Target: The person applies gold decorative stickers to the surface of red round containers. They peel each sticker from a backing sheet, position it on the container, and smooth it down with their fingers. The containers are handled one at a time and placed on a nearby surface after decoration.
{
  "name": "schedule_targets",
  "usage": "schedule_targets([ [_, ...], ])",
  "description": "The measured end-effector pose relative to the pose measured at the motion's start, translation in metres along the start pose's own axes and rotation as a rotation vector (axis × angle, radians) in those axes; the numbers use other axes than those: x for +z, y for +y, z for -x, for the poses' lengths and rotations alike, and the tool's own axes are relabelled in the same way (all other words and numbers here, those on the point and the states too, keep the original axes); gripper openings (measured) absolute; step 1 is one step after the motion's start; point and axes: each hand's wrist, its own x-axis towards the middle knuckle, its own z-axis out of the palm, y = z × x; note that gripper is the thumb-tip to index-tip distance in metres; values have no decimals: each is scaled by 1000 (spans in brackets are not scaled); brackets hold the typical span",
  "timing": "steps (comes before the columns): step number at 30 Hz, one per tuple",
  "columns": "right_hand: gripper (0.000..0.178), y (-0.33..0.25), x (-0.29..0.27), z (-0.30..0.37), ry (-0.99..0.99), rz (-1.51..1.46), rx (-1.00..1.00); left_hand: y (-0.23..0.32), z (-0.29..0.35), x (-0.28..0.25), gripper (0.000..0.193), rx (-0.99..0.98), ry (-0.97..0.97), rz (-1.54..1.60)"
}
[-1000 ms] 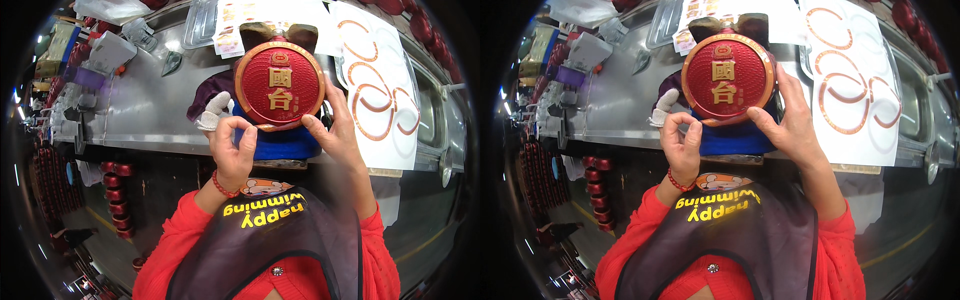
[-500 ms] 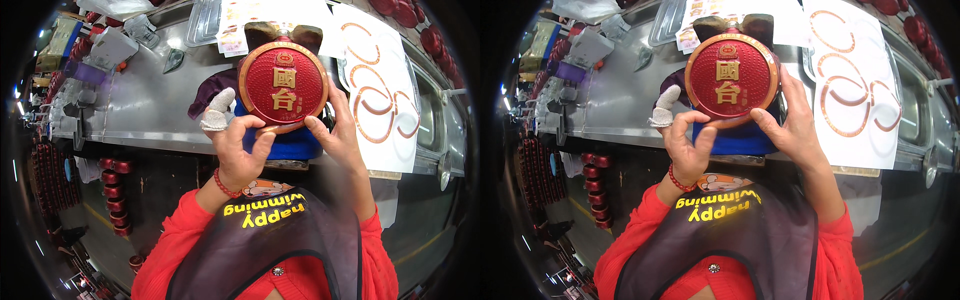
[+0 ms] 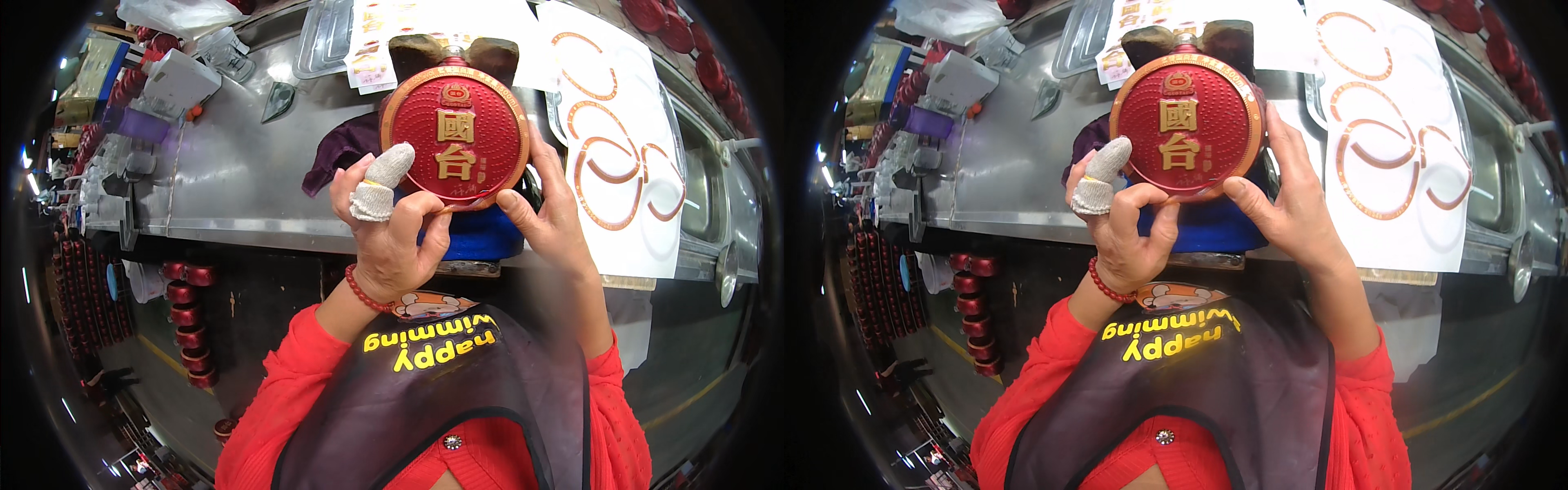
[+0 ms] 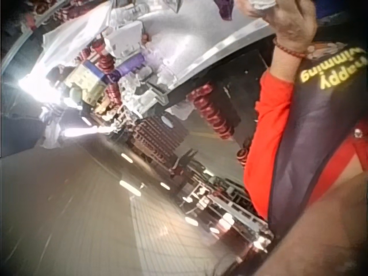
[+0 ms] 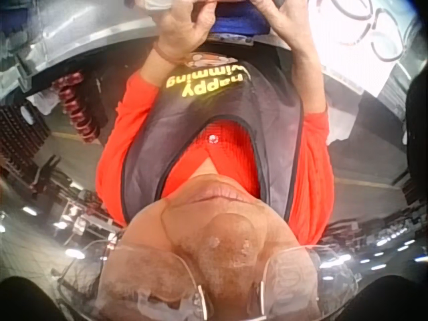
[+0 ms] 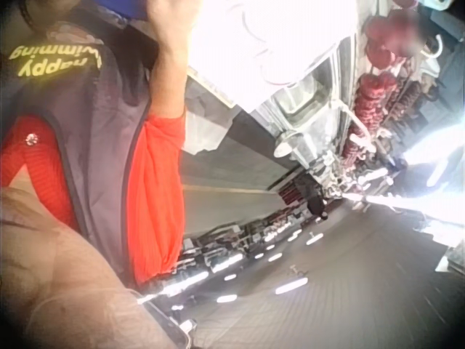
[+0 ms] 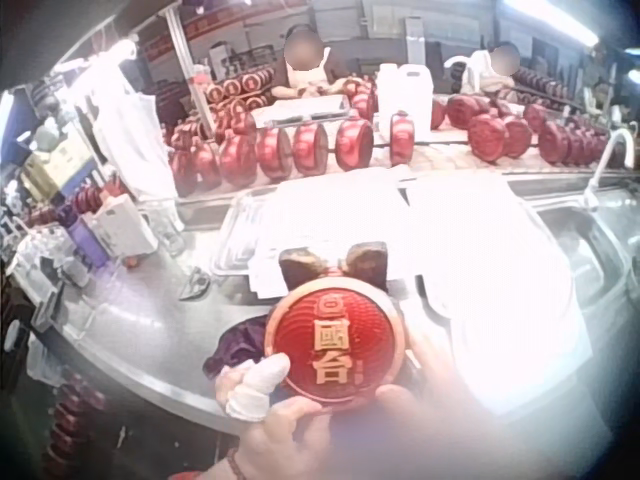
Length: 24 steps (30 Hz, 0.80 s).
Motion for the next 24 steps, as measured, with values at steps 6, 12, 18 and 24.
schedule_targets([
  [6,87,2,0,1,5,45,-35,-3,-1,-3,15,83,35,-116],
  [12,90,-4,2,1,10,58,-8,-5,0,-4,14,122,45,-175],
  [18,83,2,0,-2,7,-103,32,-5,-1,-6,13,134,54,-189],
  [24,80,4,0,-1,7,-17,-13,-5,-1,-9,17,153,17,-209],
])
